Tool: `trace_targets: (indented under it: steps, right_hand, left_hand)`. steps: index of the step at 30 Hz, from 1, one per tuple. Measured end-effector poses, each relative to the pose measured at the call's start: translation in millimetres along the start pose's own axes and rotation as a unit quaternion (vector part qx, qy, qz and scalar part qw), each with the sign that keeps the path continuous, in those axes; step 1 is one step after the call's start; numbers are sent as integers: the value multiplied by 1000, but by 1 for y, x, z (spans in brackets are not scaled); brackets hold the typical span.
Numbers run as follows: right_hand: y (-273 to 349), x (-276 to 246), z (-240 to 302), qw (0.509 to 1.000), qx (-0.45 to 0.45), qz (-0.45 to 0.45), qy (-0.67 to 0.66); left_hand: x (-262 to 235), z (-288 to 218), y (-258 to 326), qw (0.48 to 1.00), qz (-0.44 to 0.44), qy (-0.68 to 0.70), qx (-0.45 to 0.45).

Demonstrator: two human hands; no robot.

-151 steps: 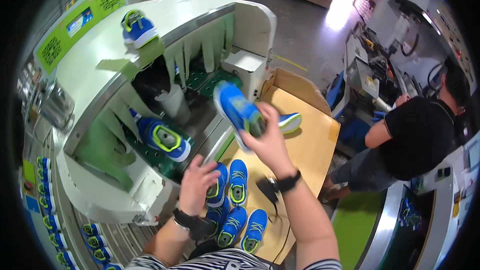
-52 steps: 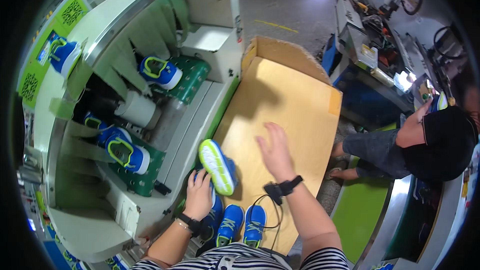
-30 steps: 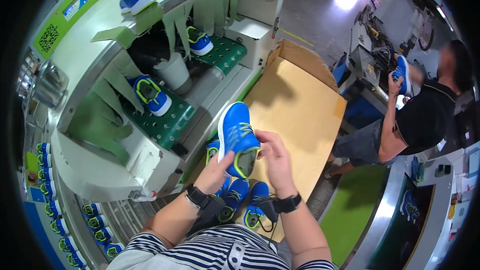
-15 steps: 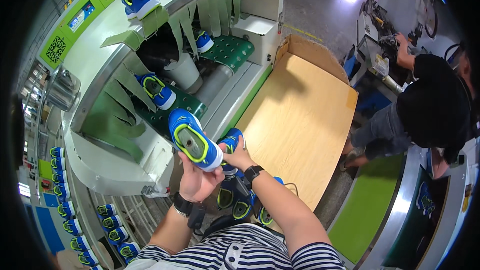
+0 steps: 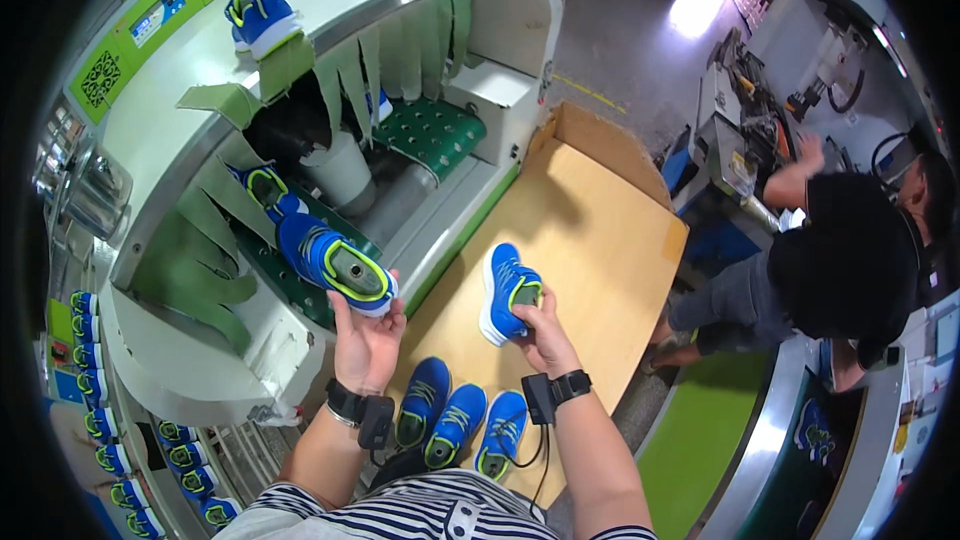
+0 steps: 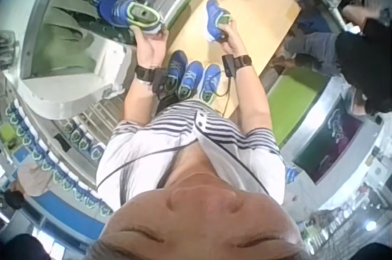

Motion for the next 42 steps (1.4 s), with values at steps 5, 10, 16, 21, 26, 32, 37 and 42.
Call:
trace_targets:
  steps: [5,10,16,21,26,32,37,42]
  right_hand:
    - [-35,91,119,964,-208,128,107]
    - [-112,205,181,786,-392,123,462]
    - [-129,202,120,754,-454,39,473]
    - [-80,61,39,709,-293,11,642]
    - [-58,-40,26,715,-224,-71,659]
    - [-108,14,53,605,-383,-65,695]
    - [-169,20,16,575,-215,-116,781]
    - [-175,-67,48,643,-232,-316,658]
  left_hand:
    - [2,-18,4,996,36,-37,66]
    - [-11,-17,4,998,-1,-33,48]
    - [-8,-1,9,996,45,-81,-8]
    - [-24,45,15,958,57,-222,-172]
    - [-38,86,22,923,60,-285,-250]
    - [-32,97,34,909,85,-319,-257]
    - [-37,80,43,904,67,-358,-223]
    - [-63,51,56,912,21,-357,-199]
Point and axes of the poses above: each hand's wrist, its own y-axis away from the middle knuckle, its own x-axis out of the palm, z = x × y, the point moved 7 cm from there along -y, towards the middle knuckle, and after that the axes turned 3 degrees about x, right-handed, at the moved point
